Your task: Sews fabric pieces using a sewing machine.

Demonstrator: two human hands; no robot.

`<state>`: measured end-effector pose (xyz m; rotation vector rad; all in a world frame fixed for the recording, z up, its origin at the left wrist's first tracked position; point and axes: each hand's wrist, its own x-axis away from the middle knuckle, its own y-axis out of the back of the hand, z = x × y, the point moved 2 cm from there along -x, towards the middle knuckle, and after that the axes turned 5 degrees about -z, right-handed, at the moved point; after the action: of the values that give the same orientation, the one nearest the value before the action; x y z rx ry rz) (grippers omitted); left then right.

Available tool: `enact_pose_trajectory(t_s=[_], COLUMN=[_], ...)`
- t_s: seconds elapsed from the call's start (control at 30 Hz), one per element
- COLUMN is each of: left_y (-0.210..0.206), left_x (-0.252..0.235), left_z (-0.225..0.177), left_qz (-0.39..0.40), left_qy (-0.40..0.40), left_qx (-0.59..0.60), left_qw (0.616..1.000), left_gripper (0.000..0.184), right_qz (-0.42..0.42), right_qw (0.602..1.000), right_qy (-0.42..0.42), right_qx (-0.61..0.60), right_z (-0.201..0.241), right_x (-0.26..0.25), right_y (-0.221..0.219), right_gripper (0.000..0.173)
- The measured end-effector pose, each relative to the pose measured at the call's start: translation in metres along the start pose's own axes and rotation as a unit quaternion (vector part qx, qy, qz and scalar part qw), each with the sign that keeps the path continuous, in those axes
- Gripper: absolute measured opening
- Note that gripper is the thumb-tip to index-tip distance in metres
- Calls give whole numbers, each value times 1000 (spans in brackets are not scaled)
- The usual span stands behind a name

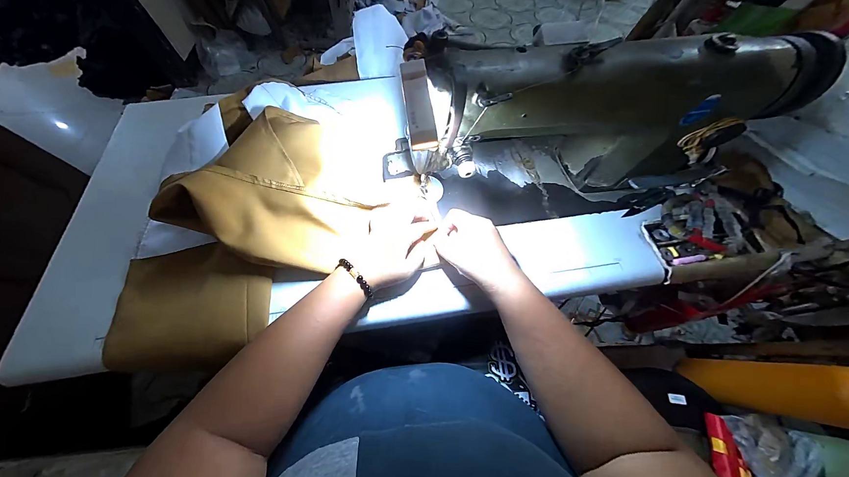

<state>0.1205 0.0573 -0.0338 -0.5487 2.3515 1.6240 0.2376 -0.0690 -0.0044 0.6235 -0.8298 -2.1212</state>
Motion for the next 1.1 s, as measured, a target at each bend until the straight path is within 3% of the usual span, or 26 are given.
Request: enact_pose_trajectory(t_s=[0.13, 0.17, 0.27, 0.33, 0.4, 0.53, 0.67, 0.8, 0.97, 1.1], left_y=[-5, -6, -10, -16, -16, -5, 1, 2, 0, 3], left_x=[-5, -10, -24, -24, -14, 17, 22, 19, 19, 12], left_z=[-6, -9, -15, -11, -12, -11, -10, -8, -3, -1], left_qz=[57, 47, -18, -66, -57, 29, 35, 50, 49, 67], left_qy=[-45, -41, -42, -57, -48, -13, -9, 7, 10, 46], left_qx=[-37, -36, -56, -22, 2, 26, 59, 100, 119, 136], left_qw=[997, 997, 997, 996, 997, 999, 998, 994, 992, 987], left_gripper=[65, 60, 18, 15, 13, 44, 42, 37, 37, 33], right_qz=[-28, -33, -69, -93, -95, -63, -58, 10, -4, 52], right_qw=[999, 999, 998, 995, 994, 996, 996, 999, 998, 998], right_qy=[-23, -27, -1, 31, 50, 58, 59, 28, 67, 19], right_qx=[1, 3, 7, 1, -12, -23, -30, -29, -17, 16], right_z=[6, 8, 6, 2, 2, 1, 3, 5, 3, 8], right_x=[3, 3, 2, 2, 5, 13, 11, 9, 12, 1], right_y=[6, 6, 4, 2, 1, -4, -6, -5, -8, -6], right_gripper=[7, 7, 4, 2, 3, 8, 3, 12, 17, 14])
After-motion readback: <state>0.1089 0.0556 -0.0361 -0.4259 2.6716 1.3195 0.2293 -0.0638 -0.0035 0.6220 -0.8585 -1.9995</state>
